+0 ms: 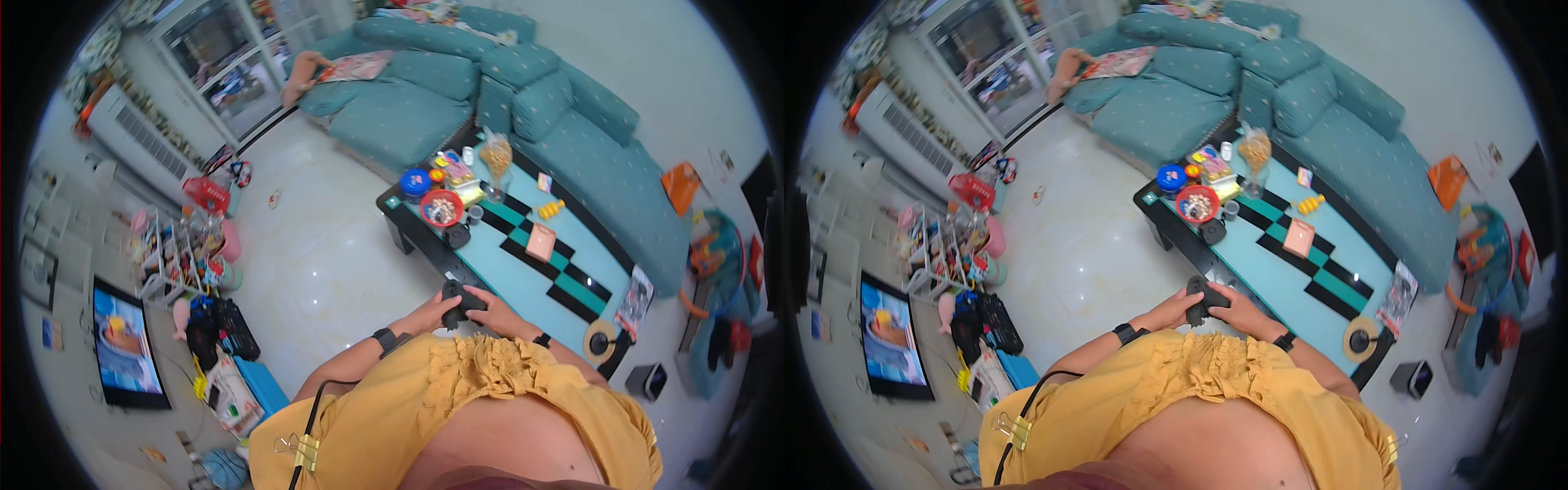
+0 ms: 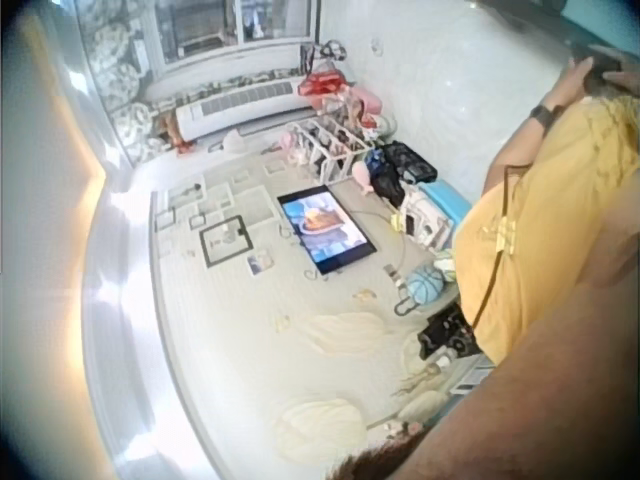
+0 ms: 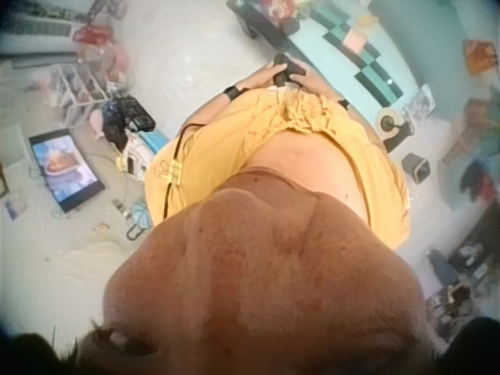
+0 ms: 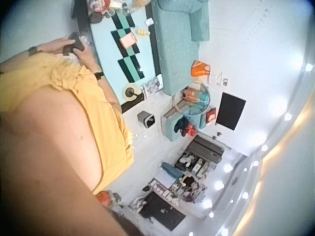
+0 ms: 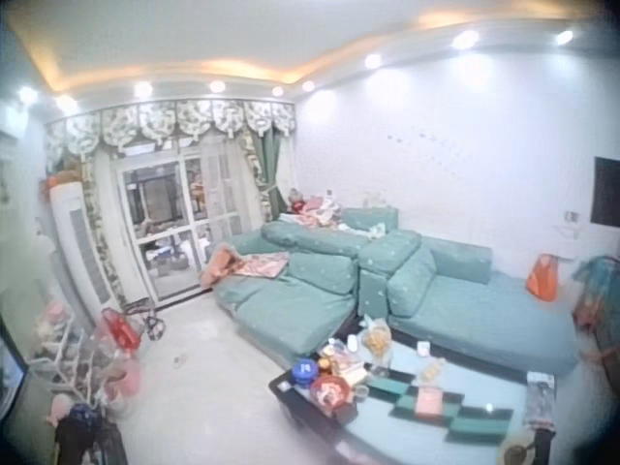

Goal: Cleaning a sink, bathroom wall, living room table, and sofa with a cloth.

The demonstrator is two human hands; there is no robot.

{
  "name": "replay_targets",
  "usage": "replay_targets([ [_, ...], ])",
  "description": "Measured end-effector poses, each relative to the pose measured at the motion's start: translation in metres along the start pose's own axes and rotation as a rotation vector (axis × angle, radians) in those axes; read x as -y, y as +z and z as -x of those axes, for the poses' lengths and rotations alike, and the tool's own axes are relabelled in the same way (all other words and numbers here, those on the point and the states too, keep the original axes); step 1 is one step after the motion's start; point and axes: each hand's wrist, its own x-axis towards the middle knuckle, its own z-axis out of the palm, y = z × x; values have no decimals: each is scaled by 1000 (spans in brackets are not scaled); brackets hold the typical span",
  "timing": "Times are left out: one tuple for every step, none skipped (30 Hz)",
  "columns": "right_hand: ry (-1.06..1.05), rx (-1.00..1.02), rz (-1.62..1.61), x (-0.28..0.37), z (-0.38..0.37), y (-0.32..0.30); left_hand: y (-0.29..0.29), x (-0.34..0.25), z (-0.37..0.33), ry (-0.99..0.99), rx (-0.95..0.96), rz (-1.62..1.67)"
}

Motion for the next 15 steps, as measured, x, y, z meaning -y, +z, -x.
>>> replay_targets([
  [9,-34,-26,-9,2,1,6,0,-2,14,-27,-16],
  [-169,-9,150,-21,3,2,13,-1,-6,27,-47,-37],
  [-341,22,337,-26,6,2,15,-1,-10,12,-46,-9],
  [-328,-14,321,-30,11,1,16,-1,-11,-19,-25,-27],
  [-281,25,251,-30,18,-1,18,1,-14,-26,-9,-25],
  [-231,61,180,-32,27,-4,25,1,-16,-37,10,-19],
  [-278,36,227,-43,30,-7,29,-1,-15,-92,43,-16],
  [-183,-19,139,-36,41,-7,27,6,-19,-81,46,-42],
  [-82,-42,-44,-36,49,-9,35,8,-20,-98,30,-45],
  [12,-69,-232,-38,59,-12,44,9,-24,-117,15,-51],
  [-105,-139,-291,-56,62,-13,50,12,-29,-154,53,-56],
  [-156,-247,-283,-64,66,-12,55,16,-33,-196,82,-70],
  [-38,-310,-249,-74,76,-14,62,21,-38,-209,76,-108],
  [83,-367,-219,-75,87,-17,68,26,-43,-220,71,-146],
  [122,-387,-155,-80,96,-18,77,29,-48,-224,90,-165],
])
